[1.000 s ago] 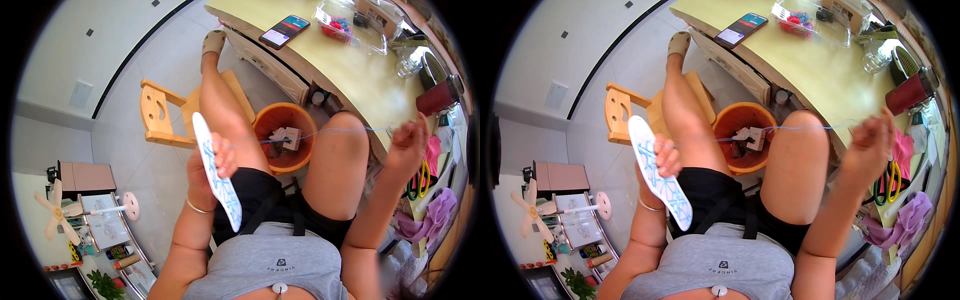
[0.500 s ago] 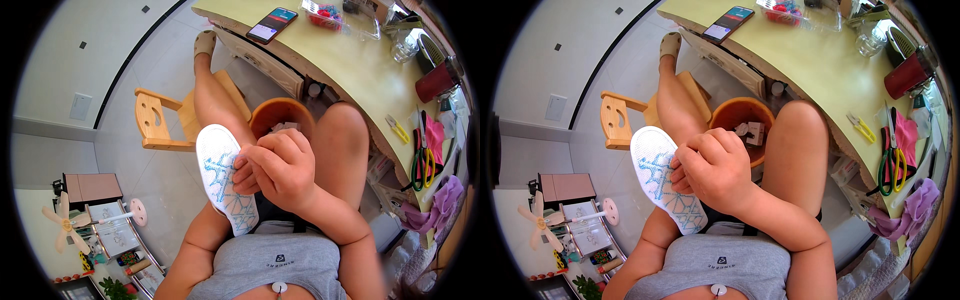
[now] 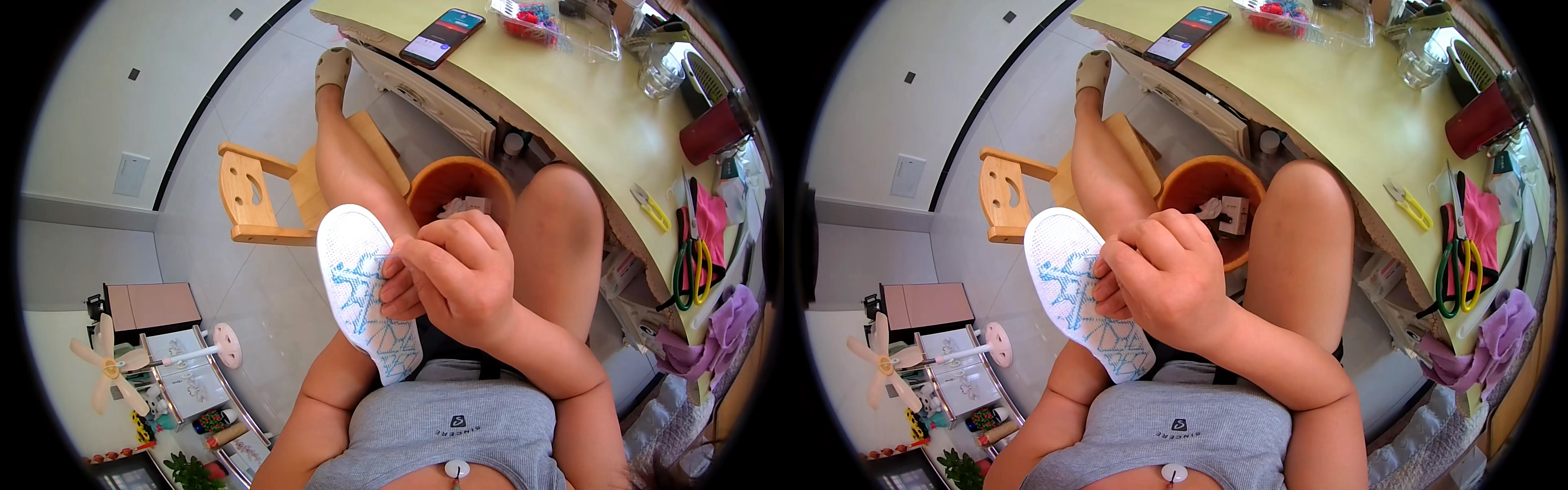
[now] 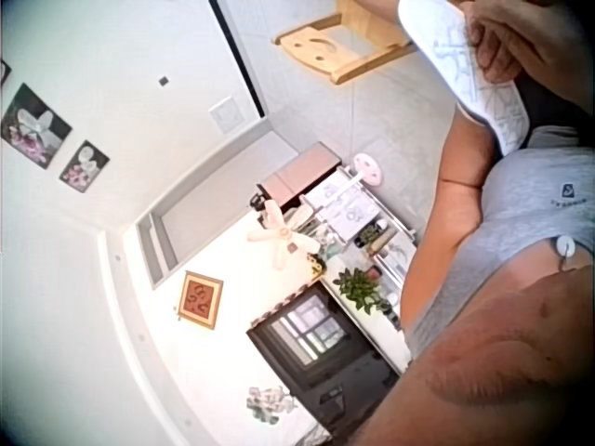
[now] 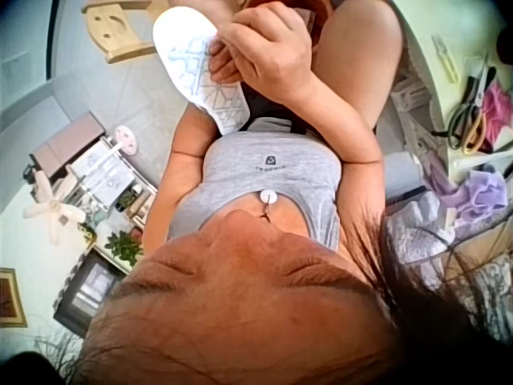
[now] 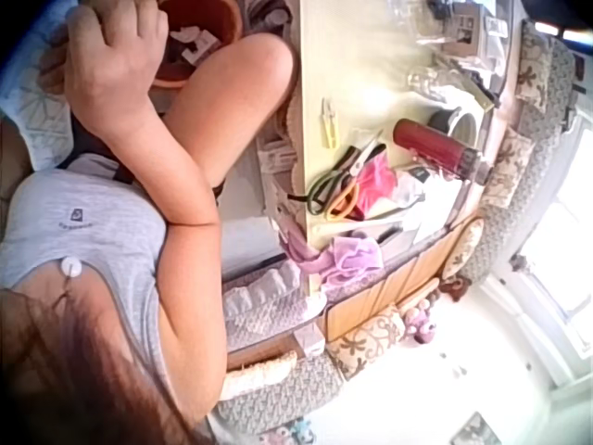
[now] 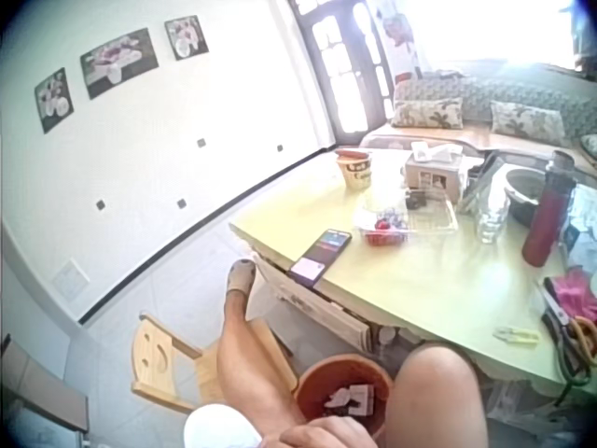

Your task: The person sews decorative floral patterns onto a shoe insole using a needle and blue thread. They pull the thread through the insole, adjust the positioning, and occasionally handle the needle near their lap.

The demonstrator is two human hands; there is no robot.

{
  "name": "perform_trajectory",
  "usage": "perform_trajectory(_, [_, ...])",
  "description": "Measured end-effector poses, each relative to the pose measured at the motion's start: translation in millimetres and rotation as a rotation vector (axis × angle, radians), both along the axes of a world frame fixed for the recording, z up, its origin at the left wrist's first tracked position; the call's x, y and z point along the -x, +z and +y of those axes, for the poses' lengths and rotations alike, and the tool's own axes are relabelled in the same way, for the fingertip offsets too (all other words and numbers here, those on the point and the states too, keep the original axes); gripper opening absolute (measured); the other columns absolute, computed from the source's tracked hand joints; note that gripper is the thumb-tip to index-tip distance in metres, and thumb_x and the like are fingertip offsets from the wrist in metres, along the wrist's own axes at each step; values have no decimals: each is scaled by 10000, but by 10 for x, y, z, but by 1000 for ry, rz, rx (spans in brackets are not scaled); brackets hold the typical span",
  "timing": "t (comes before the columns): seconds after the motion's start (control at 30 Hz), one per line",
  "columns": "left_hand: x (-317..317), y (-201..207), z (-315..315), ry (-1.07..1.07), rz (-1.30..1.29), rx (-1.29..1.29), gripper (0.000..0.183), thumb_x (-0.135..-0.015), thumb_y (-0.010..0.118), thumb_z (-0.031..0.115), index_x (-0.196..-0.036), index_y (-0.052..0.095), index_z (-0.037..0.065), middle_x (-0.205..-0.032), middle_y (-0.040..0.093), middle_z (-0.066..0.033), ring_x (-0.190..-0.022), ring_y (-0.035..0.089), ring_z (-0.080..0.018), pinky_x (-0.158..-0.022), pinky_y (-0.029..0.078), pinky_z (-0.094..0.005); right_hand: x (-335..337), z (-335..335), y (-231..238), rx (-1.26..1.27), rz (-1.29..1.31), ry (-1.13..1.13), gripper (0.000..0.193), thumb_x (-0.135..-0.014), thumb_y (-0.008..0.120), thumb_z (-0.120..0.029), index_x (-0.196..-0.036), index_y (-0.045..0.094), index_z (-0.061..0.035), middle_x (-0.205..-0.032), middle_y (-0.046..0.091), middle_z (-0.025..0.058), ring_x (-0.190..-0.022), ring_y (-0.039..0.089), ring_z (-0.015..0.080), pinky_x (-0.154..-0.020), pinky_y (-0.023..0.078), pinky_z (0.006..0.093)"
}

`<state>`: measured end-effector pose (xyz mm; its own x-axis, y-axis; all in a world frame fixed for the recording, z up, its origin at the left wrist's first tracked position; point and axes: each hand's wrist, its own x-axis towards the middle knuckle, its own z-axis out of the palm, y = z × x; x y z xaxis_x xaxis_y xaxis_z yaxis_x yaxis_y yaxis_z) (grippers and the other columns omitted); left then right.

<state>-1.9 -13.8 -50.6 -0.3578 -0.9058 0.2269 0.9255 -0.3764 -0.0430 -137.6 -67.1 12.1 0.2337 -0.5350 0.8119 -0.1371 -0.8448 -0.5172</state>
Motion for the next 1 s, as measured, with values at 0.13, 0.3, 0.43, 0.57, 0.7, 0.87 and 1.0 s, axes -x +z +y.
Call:
perform_trajectory(0.13, [14,17,21,6,-16,-22,189,-964,524,206,-885,541,35,-659,504,-64,-529,494,-174,-486,406,-263,16,9,-9,0,6,-1,246,-605,676,-100,-843,634,-52,-804,581,37,-704,544,213,-621,419,330])
perform_trajectory(0.3, [15,26,29,19,-40,-48,187,-962,528,206,-882,540,37,-655,502,-63,-525,492,-174,-479,403,-260,16,12,-17,-6,6,-2,254,-600,677,-99,-846,635,-50,-800,579,39,-699,543,214,-616,416,331])
perform_trajectory(0.43, [19,37,38,30,-62,-61,186,-961,531,206,-879,539,39,-651,502,-63,-521,490,-174,-474,400,-257,23,17,-16,-11,5,-2,258,-597,678,-101,-847,635,-50,-799,578,39,-699,543,214,-613,414,330])
perform_trajectory(0.57, [20,66,50,46,-97,-92,185,-959,534,206,-877,537,40,-648,501,-63,-518,488,-175,-469,397,-255,29,14,-10,-1,6,-4,251,-598,676,-100,-841,635,-50,-795,577,37,-698,545,213,-612,414,328])
perform_trajectory(0.7, [34,163,111,83,-192,-161,183,-958,537,205,-875,536,42,-645,500,-62,-515,486,-175,-463,394,-252,34,3,-19,-19,-17,3,232,-610,674,-89,-836,638,-48,-795,579,41,-706,551,221,-616,420,327])
perform_trajectory(0.87, [-43,424,99,194,-608,-184,146,-943,584,161,-917,572,18,-727,584,-67,-581,545,-164,-532,459,-249,77,-79,-109,-306,-108,122,174,-681,670,20,-843,643,-37,-789,577,70,-713,552,268,-642,450,358])
perform_trajectory(1.0, [-70,517,91,344,-895,-217,184,-935,622,133,-1036,634,-19,-957,694,-89,-839,648,-126,-803,523,-254,139,-52,-194,-773,-188,336,119,-778,676,38,-887,641,6,-808,575,80,-741,567,206,-657,459,292])
